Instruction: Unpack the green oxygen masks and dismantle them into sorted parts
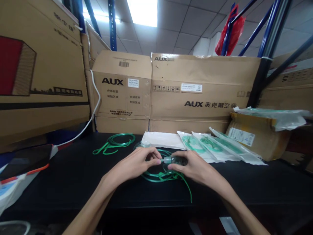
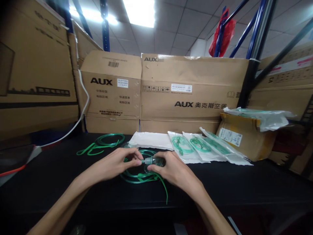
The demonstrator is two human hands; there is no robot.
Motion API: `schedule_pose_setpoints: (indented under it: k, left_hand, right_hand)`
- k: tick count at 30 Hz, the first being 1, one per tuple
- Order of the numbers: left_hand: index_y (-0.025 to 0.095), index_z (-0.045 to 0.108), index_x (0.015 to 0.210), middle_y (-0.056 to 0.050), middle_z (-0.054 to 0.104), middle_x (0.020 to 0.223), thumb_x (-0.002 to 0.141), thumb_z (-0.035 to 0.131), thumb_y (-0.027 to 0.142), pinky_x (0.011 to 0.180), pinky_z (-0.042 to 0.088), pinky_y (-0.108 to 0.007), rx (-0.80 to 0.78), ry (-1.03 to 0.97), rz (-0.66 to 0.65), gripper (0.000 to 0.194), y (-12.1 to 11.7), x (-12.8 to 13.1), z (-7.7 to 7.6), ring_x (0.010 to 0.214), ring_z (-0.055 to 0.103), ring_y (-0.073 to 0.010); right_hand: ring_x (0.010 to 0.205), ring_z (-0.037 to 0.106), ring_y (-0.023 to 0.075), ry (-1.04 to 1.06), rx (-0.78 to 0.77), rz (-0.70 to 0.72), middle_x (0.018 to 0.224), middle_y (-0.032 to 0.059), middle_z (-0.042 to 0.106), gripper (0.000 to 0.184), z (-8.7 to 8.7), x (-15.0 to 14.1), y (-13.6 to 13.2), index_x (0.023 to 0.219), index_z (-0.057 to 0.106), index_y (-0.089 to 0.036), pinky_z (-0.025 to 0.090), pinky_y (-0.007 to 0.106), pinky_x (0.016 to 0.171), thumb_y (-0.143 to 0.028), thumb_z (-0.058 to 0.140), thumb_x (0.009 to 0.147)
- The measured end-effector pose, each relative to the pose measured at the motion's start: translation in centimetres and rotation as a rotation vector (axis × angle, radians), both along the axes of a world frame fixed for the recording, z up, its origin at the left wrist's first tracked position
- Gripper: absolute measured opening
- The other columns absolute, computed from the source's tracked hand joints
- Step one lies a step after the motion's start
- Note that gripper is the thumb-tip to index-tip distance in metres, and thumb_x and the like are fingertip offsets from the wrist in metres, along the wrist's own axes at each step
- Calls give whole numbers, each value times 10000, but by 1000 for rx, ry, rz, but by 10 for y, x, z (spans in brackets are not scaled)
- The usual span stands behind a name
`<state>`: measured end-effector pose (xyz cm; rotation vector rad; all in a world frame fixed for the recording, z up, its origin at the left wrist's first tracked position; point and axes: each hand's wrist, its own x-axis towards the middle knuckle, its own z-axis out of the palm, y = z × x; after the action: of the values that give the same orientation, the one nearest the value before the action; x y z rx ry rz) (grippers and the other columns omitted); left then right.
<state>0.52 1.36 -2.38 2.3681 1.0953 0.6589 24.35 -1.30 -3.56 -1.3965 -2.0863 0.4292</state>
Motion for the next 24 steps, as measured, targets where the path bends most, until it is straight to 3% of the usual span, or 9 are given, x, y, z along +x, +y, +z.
schedule_pose_setpoints:
  k: [3, 8, 13, 16, 20, 24]
  left_hand:
    - [215, 709, 949, -3, 694, 842, 932, 614, 395, 708, 428, -273, -58, 75, -27, 204, -2, -4, 0, 817, 648, -196]
    - [213, 707, 890, 11, 655, 790, 907, 639, 391, 677, 401, -259, -73, 96, -41, 192, -4, -5, 1, 773, 614, -185]
    - [206, 702, 934, -3, 680, 829, 926, 618, 396, 694, 415, -262, -62, 80, -36, 207, -6, -3, 2, 795, 628, -193]
    - [212, 707, 937, 2, 683, 828, 923, 626, 389, 697, 426, -267, -55, 68, -45, 196, -6, 0, 6, 788, 629, -191]
    - [233, 708, 966, -3, 707, 935, 934, 622, 389, 779, 448, -297, -27, 27, -7, 181, -12, 7, 3, 881, 641, -206]
    - [272, 693, 1028, 1, 718, 1097, 987, 564, 399, 962, 429, -357, 45, -91, 120, 185, -28, 13, -16, 1076, 621, -232]
  right_hand:
    - [979, 705, 335, -44, -43, -25, 1006, 114, 775, 544, -2, -4, -4, 1174, 774, -233, 533, 439, 832, -602, 754, 774]
    - [1076, 674, 344, -20, -42, -60, 1132, 127, 735, 565, -6, -7, -9, 1166, 774, -248, 511, 449, 907, -608, 789, 731]
    - [1123, 672, 289, 62, -13, -63, 1176, 90, 736, 422, -28, -13, -16, 1241, 696, -237, 500, 413, 961, -484, 640, 903]
    - [1143, 667, 275, 188, 10, -35, 1203, 67, 735, 375, -39, -14, -21, 1219, 680, -248, 482, 406, 1005, -471, 622, 923]
    - [1058, 701, 270, 337, 14, -33, 1145, 60, 761, 345, -46, -14, -24, 1154, 692, -238, 508, 390, 971, -467, 668, 897]
    - [1083, 703, 285, 398, 68, -65, 1169, 58, 765, 320, -52, -14, -25, 1133, 723, -259, 526, 398, 967, -446, 701, 875]
